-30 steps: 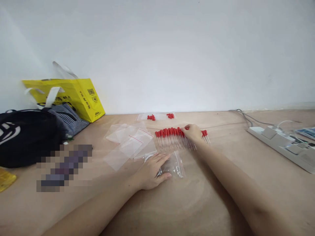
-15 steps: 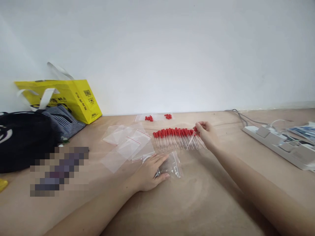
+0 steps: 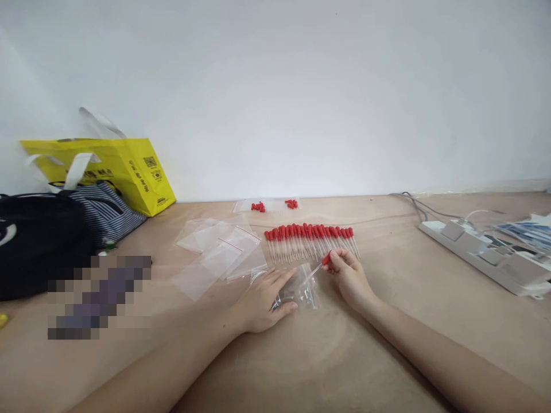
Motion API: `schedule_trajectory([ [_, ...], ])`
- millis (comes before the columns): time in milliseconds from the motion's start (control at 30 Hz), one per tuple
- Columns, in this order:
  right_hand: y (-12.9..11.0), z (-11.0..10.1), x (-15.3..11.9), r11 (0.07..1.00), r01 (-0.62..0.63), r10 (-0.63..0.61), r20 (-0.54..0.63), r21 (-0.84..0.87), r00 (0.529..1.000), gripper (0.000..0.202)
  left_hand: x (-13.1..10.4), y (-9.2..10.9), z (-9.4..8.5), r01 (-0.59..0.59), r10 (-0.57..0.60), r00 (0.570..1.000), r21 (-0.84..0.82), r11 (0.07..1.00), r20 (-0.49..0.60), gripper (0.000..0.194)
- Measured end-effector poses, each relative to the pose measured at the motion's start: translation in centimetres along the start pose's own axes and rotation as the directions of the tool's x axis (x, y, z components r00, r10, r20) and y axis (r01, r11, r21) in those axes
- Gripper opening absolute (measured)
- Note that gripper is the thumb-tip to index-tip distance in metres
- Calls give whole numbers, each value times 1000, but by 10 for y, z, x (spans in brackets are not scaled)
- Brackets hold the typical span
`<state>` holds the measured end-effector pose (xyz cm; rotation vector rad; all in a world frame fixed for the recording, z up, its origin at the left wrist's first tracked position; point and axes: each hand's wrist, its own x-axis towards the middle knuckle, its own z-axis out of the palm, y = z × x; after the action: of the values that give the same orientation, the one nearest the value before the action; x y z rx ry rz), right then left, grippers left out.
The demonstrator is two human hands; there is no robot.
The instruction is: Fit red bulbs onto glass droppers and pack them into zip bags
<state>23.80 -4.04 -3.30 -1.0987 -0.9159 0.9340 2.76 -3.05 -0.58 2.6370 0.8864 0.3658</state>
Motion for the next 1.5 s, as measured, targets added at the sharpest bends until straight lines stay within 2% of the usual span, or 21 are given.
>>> schedule_trajectory([
  [100,-3,0,-5,997,-41,47,96,-62,994,34,2,0,2,-10,10,1000,-3,1000,-8,61],
  [200,-6,-3,-6,976,-5,52,210,-218,976,33,2,-1,4,-13,13,1000,-4,1000,-11,60],
  [300,-8,-8,-6,931,106,32,367,-350,930,28,1,-2,3,-3,3,1000,-4,1000,-14,59],
  [433,-11,-9,-10,796,314,37,559,-518,828,15,0,0,3,10,-10,1000,-3,1000,-19,57],
  [567,-13,-4,-11,656,507,-31,651,-560,758,7,2,2,4,15,-15,1000,9,1000,-23,57],
  [667,-12,-3,-8,568,586,-77,671,-579,737,6,1,3,2,-1,1,999,8,1000,-46,59],
  [767,-9,-5,-5,507,589,-56,658,-629,751,5,-8,0,-7,-22,22,999,11,1000,-42,63],
  [900,-6,-10,-2,482,583,-46,646,-654,762,6,-26,-9,-22,-19,17,999,40,999,45,52],
  [1067,-7,-8,0,517,559,-58,626,-648,778,10,-31,-12,-29,44,-46,995,24,999,92,49],
  [1300,-5,-4,0,584,547,-83,626,-600,776,17,-27,-6,-29,55,-54,994,-5,998,100,47],
  [1367,-3,-9,6,639,485,-84,573,-597,815,19,-28,-5,-29,61,-60,992,1,998,107,47],
  [1433,-2,-15,16,682,405,-100,471,-609,877,21,-28,-5,-30,59,-59,993,4,998,103,47],
  [1500,-5,-16,30,678,358,-135,370,-642,919,21,-28,-6,-30,53,-52,994,-5,999,99,47],
])
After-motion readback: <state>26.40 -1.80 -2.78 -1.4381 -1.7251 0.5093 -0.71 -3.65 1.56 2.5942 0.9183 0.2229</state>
